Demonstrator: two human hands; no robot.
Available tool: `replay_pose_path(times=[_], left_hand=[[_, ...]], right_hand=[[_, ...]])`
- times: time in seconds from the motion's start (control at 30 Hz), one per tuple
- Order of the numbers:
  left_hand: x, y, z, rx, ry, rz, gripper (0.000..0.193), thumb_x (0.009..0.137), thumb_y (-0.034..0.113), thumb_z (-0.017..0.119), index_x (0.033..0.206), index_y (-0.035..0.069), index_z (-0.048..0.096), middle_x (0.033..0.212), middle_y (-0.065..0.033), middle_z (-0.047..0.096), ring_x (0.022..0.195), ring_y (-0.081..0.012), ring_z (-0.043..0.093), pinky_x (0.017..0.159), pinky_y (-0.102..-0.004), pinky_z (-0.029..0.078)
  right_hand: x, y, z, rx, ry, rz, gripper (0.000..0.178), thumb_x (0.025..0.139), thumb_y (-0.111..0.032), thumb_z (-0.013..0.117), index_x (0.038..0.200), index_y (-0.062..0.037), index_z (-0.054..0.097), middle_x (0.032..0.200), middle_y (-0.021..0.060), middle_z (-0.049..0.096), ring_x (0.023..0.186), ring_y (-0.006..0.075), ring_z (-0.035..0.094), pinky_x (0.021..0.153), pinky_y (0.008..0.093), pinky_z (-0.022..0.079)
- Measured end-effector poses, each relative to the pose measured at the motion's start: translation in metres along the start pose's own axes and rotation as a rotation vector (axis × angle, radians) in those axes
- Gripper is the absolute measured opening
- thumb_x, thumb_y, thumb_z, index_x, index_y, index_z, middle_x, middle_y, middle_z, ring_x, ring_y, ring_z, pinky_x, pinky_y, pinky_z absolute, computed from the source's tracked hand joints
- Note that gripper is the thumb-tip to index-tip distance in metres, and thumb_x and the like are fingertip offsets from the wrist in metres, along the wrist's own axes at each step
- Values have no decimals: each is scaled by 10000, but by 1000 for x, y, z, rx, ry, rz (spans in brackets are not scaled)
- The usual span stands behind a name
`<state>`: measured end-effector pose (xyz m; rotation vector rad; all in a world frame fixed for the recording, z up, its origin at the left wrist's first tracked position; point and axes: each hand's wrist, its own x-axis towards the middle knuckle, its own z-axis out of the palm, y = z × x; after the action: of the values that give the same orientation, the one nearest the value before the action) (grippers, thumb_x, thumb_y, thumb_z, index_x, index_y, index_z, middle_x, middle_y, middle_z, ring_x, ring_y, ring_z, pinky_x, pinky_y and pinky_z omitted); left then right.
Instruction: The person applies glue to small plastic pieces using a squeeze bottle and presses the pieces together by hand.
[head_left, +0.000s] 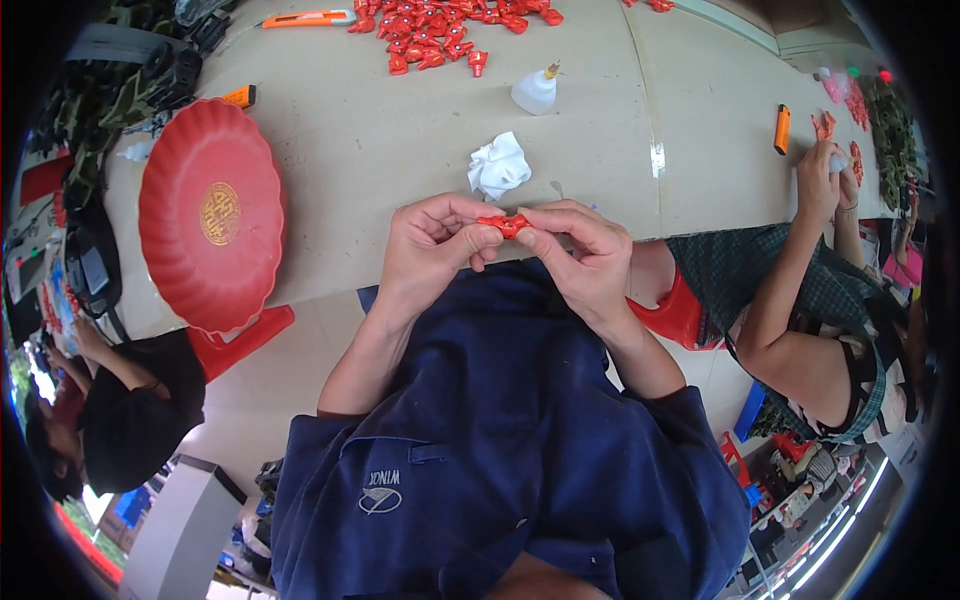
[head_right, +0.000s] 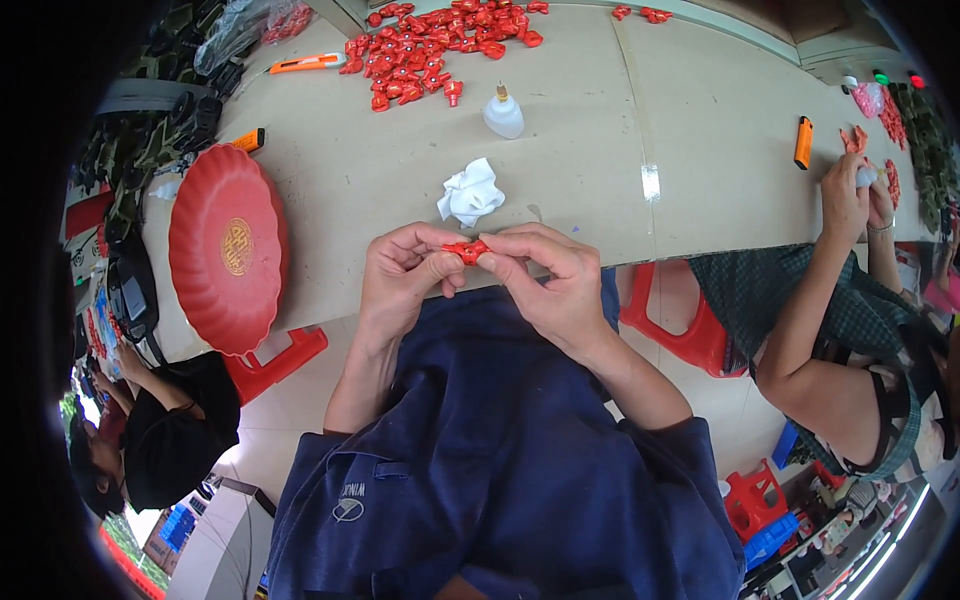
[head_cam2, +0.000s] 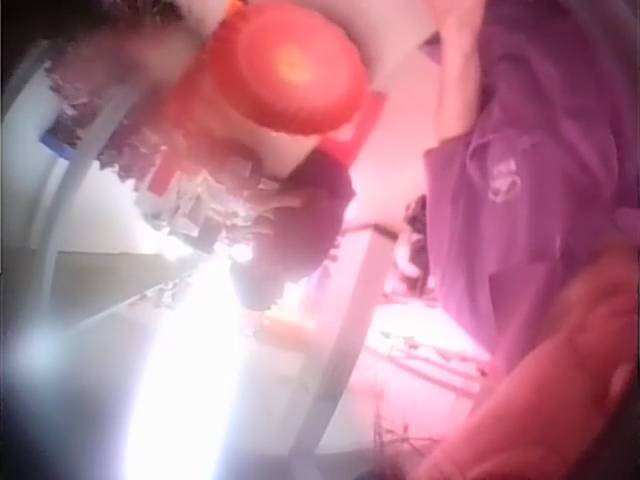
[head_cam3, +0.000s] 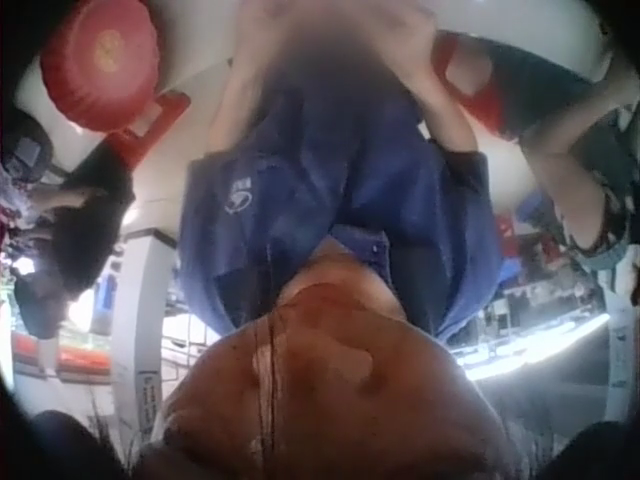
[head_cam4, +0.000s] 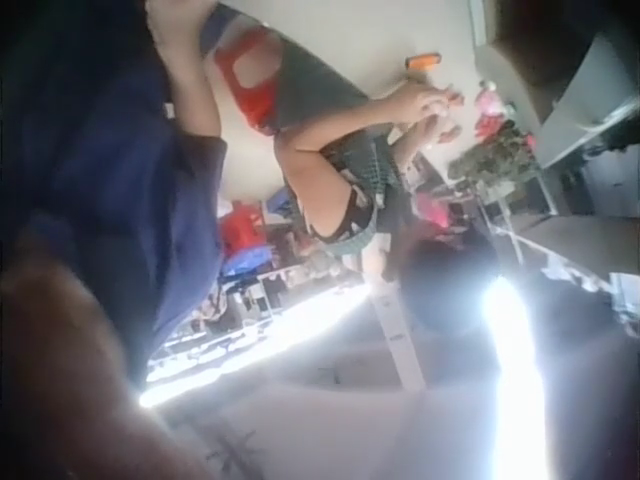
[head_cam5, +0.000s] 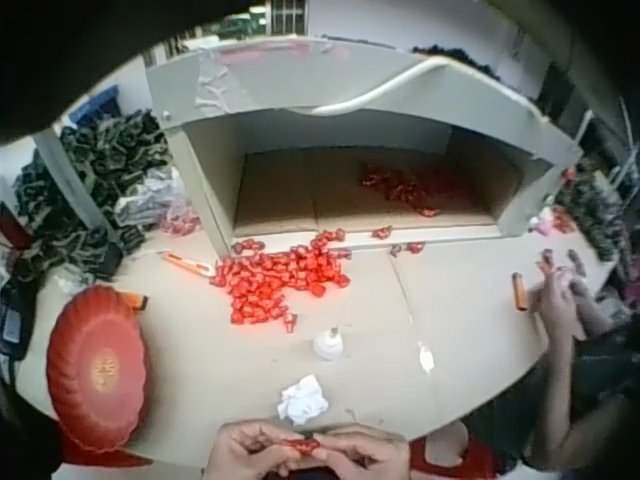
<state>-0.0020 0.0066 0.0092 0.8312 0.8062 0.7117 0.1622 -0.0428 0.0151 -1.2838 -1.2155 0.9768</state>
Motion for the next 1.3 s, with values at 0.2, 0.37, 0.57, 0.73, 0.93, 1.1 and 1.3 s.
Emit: replay_pose_path(times=[0.2,0.37,0.57,0.73,0.93,1.1,1.3], left_hand=[[0,-1,-2,-7,-27,7,96,810,9,592,898,-23,612,749,-64,626,613,-78,564,516,-184,450],[-1,-4,-7,-15,-62,25,106,805,-1,591,908,-21,612,765,-64,630,631,-77,571,528,-182,452],[-3,-6,-12,5,-120,37,123,802,-21,585,920,-10,617,792,-61,641,671,-78,591,559,-183,466],[-4,-7,-14,22,-145,57,122,790,-31,596,905,-5,626,807,-63,649,692,-83,606,572,-186,476],[-4,-7,-13,43,-142,47,121,785,-24,607,904,-6,627,803,-66,651,683,-85,608,568,-190,481],[-4,-4,-10,20,-127,32,120,791,-10,608,910,-6,625,773,-60,643,653,-75,593,560,-186,480],[-3,-2,-9,37,-108,10,119,799,14,612,915,-13,621,760,-57,635,632,-70,581,539,-182,473]], right_hand=[[-2,1,1,-2,6,-19,139,749,11,653,888,8,653,804,89,642,665,101,581,563,199,445],[-2,-5,3,-151,27,-128,149,718,26,668,865,9,653,777,99,639,647,136,604,546,225,465],[-4,1,2,-258,31,-355,166,666,45,685,825,19,643,738,115,625,623,205,610,533,248,470],[-7,1,3,-302,38,-464,192,646,55,698,827,19,643,729,108,620,613,204,604,524,257,467],[-9,3,3,-286,42,-442,202,645,61,694,836,23,641,730,116,619,615,207,608,526,258,470],[-11,-2,3,-179,28,-236,165,689,54,674,849,26,646,772,113,632,640,160,615,549,232,482],[-10,0,3,-105,23,-146,158,722,38,663,879,21,652,809,105,638,668,124,612,573,210,484]])
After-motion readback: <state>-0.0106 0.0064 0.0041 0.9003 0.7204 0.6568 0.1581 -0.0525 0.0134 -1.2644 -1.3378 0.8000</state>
